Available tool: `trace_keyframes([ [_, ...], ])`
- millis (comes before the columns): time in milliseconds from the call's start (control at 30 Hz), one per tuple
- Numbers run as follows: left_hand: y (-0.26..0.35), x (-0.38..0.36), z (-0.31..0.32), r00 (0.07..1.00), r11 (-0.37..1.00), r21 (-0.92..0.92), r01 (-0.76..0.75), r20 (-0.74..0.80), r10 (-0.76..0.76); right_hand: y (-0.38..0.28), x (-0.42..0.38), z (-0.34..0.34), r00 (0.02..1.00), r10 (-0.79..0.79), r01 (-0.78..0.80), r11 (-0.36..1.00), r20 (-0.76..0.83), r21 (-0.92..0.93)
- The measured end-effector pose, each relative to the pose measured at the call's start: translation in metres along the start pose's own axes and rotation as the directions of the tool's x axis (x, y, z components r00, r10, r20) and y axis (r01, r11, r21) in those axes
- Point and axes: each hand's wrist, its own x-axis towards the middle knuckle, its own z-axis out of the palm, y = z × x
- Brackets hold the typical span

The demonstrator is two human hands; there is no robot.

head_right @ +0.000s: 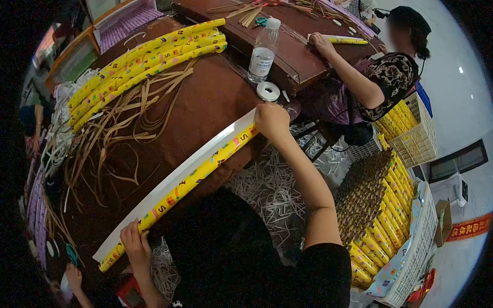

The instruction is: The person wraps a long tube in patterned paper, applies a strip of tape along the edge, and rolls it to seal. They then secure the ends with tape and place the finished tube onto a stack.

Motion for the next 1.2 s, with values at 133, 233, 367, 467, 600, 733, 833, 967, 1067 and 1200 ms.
trace_keyframes([
  [133, 0.005, 0.002, -0.003, 0.999, 0.999, -0.002, 0.032, 0.018, -0.032, -0.006, 0.0, -0.002, 0.997, 0.032, -0.027, 0.998, 0.075, -0.065],
  [233, 0.006, 0.002, -0.005, 0.999, 0.999, -0.015, 0.042, 0.028, -0.042, -0.005, -0.003, -0.003, 0.993, 0.109, -0.108, 0.994, 0.049, -0.037],
  [367, 0.005, 0.003, -0.004, 1.0, 0.999, -0.025, 0.019, 0.001, -0.019, 0.007, -0.001, 0.005, 0.958, 0.283, -0.284, 0.925, 0.042, 0.251],
  [467, 0.003, 0.002, -0.003, 0.999, 0.999, -0.014, 0.032, 0.029, -0.032, 0.023, -0.002, 0.013, 0.933, 0.333, -0.353, 0.782, 0.134, 0.513],
  [600, 0.001, 0.002, 0.0, 1.0, 1.0, 0.009, -0.001, 0.01, 0.001, 0.029, -0.001, 0.009, 0.897, 0.364, -0.437, 0.652, 0.25, 0.62],
  [733, 0.002, 0.004, -0.001, 0.998, 0.999, 0.037, -0.035, -0.051, 0.037, 0.037, 0.003, 0.015, 0.934, 0.284, -0.357, 0.738, 0.217, 0.573],
  [833, 0.006, 0.008, -0.007, 0.998, 1.0, 0.03, -0.008, -0.054, 0.009, 0.036, 0.016, 0.023, 0.938, 0.347, -0.309, 0.857, -0.018, 0.413],
  [967, 0.009, 0.01, -0.008, 0.995, 1.0, -0.011, -0.003, -0.098, 0.002, -0.063, 0.034, -0.005, 0.986, 0.053, 0.049, 0.818, -0.16, 0.573],
  [1067, 0.007, 0.01, -0.009, 0.994, 1.0, 0.016, -0.023, -0.106, 0.025, -0.169, 0.024, 0.001, 0.802, -0.598, 0.399, 0.546, 0.008, 0.737],
  [1200, 0.007, 0.008, -0.006, 0.994, 0.999, -0.027, -0.018, -0.112, 0.014, -0.27, 0.012, 0.024, 0.255, -0.966, 0.701, 0.22, 0.049, 0.679],
])
